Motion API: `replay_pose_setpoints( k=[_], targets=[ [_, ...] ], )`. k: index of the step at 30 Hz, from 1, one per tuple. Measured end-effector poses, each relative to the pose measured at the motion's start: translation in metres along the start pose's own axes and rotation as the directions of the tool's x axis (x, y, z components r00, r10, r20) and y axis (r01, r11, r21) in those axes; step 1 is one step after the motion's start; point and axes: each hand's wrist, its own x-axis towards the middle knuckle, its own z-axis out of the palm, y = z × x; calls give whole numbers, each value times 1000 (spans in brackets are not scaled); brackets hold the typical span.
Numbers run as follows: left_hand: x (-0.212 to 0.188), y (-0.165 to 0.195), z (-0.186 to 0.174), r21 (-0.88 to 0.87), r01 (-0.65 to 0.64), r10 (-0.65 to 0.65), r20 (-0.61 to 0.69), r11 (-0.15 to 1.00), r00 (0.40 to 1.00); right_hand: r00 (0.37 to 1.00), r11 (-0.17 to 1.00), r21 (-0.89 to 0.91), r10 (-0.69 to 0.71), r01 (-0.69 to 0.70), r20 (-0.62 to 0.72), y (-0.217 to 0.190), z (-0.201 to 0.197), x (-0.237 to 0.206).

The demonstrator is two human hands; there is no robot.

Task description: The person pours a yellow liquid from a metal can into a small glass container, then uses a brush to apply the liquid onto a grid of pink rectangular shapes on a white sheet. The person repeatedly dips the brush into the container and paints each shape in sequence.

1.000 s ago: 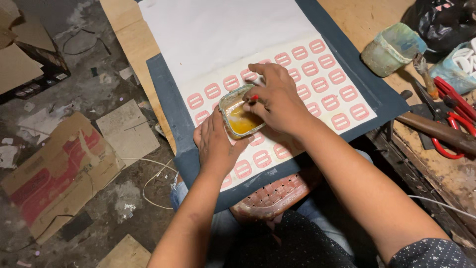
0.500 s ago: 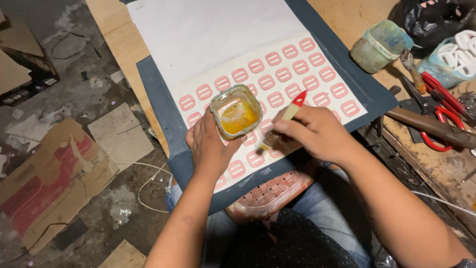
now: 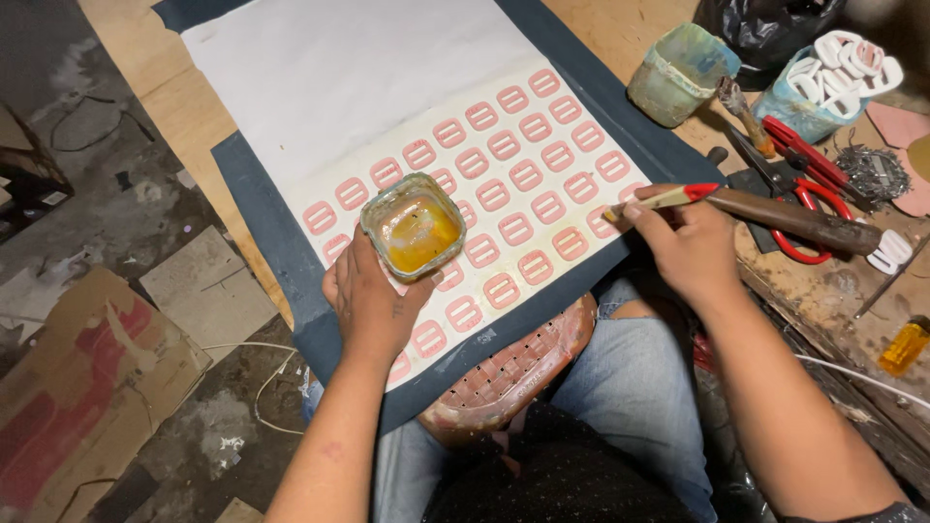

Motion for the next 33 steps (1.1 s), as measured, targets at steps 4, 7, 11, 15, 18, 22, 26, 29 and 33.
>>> replay_pose_setpoints(
  k=[4, 7, 11, 15, 18, 22, 26, 29, 33],
  targets=[
    [1, 2, 0, 13, 13, -12, -1, 1000, 1000, 927, 917, -133, -371, 376, 62, -13, 16, -7],
    [0, 2, 0, 16, -9, 9, -10, 1000, 1000, 994, 980, -173, -84, 94, 63, -14, 14, 1],
    [1, 0, 1, 18, -3, 3, -3, 1000, 1000, 997, 978, -199, -74, 68, -21, -10, 13, 15],
    [1, -3, 2, 21, 3, -3, -2, 1000, 1000, 989, 960, -237, -143, 147, 33, -12, 21, 21],
    [0, -5, 3, 22, -20, 20, -1, 1000, 1000, 997, 936, -342, -76, 80, 24, -18, 18, 34],
    [0, -5, 3, 21, -27, 27, -3, 999, 1000, 991, 958, -280, -28, 63, 128, -26, 17, 46],
    [0, -4, 1, 3, 8, -8, 20, 1000, 1000, 971, 880, -474, 112, 1, 210, -31, 26, 63],
    [0, -2, 1, 10, 1, -1, 13, 1000, 1000, 968, 826, -564, 147, -6, 205, -29, 24, 77],
    [1, -1, 1, 11, 4, -4, 7, 1000, 1000, 970, 840, -542, 152, -25, 191, -21, 9, 78]
  ],
)
